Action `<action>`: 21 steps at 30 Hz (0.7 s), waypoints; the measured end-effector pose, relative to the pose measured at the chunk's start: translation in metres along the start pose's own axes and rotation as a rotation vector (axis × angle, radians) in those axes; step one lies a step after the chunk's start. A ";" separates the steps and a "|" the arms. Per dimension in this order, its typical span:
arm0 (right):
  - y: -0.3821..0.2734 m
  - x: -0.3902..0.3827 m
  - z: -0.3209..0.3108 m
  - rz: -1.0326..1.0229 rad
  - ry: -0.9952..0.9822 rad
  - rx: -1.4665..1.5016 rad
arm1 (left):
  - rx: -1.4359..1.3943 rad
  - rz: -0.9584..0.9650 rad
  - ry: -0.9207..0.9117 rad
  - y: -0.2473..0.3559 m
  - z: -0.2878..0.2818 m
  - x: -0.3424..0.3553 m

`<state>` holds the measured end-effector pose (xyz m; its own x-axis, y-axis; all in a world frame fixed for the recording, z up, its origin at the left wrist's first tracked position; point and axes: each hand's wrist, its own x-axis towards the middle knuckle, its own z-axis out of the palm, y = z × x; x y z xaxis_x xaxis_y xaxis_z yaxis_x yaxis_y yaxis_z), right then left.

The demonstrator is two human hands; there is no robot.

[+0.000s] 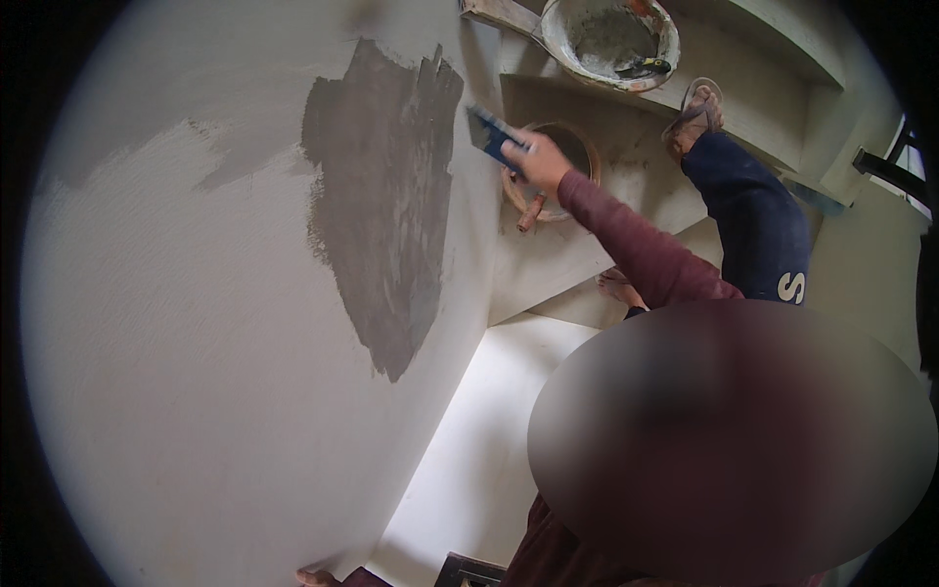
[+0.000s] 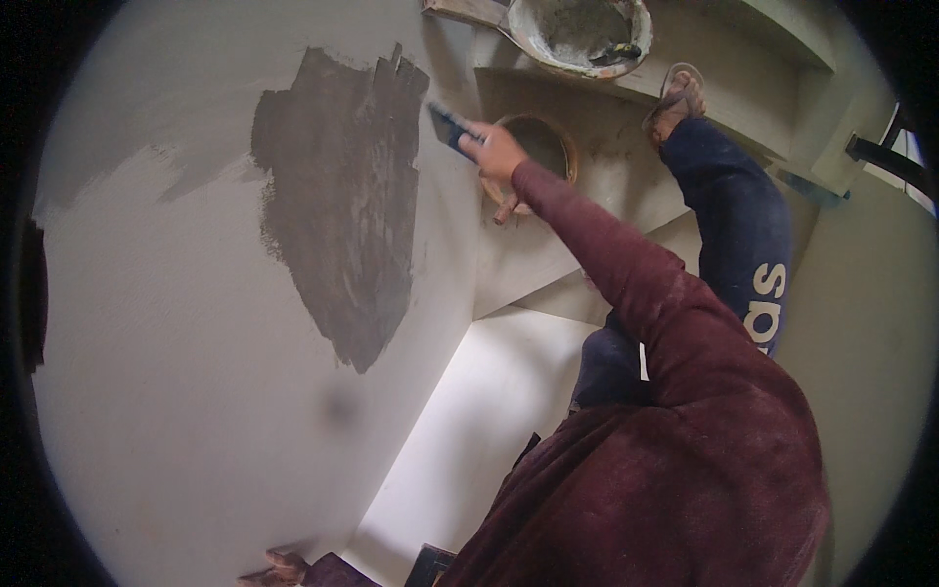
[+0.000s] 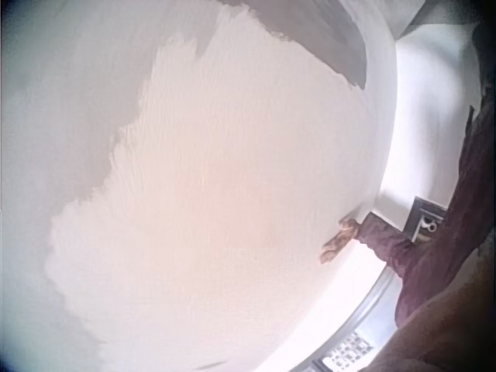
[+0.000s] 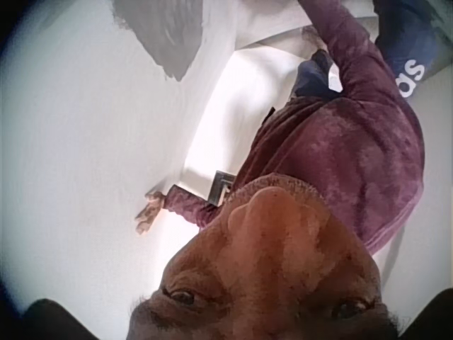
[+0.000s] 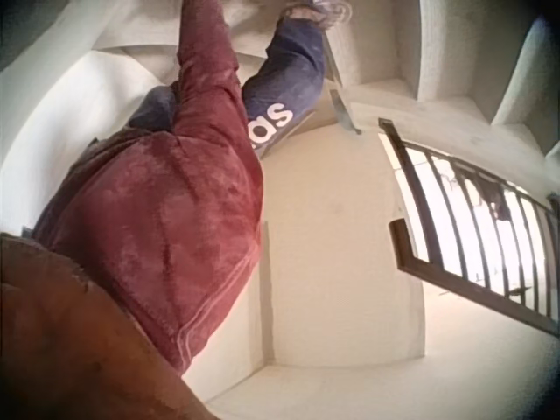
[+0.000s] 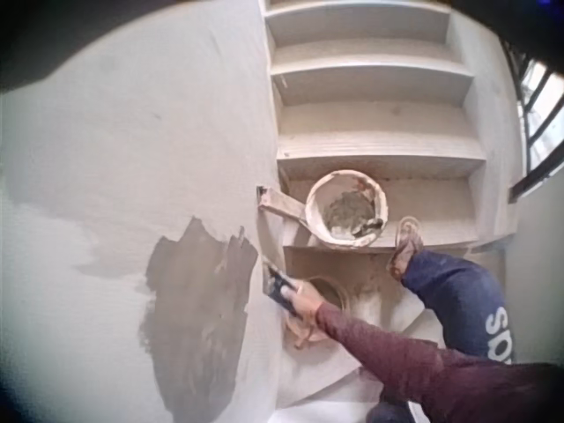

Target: The person mixes a grey compound in a bucket, carries it up a spiral staircase, and applies it to a wall using a trowel and a blue float. The person smooths the compound onto the wall surface.

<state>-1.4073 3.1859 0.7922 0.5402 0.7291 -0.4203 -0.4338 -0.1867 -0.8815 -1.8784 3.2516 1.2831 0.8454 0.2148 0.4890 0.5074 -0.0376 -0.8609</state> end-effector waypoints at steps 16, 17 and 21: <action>-0.122 0.051 -0.026 0.257 -0.155 0.155 | -0.085 -0.099 -0.008 -0.012 0.012 -0.014; -0.130 0.048 -0.024 0.234 -0.174 0.140 | -0.092 -0.096 -0.003 -0.012 0.012 -0.012; -0.145 0.024 -0.004 0.109 -0.160 0.027 | -0.128 -0.102 0.014 -0.011 0.009 -0.008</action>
<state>-1.3291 3.2279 0.9092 0.3688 0.8011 -0.4713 -0.5034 -0.2541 -0.8258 -1.8921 3.2591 1.2870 0.7905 0.2101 0.5752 0.6067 -0.1406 -0.7824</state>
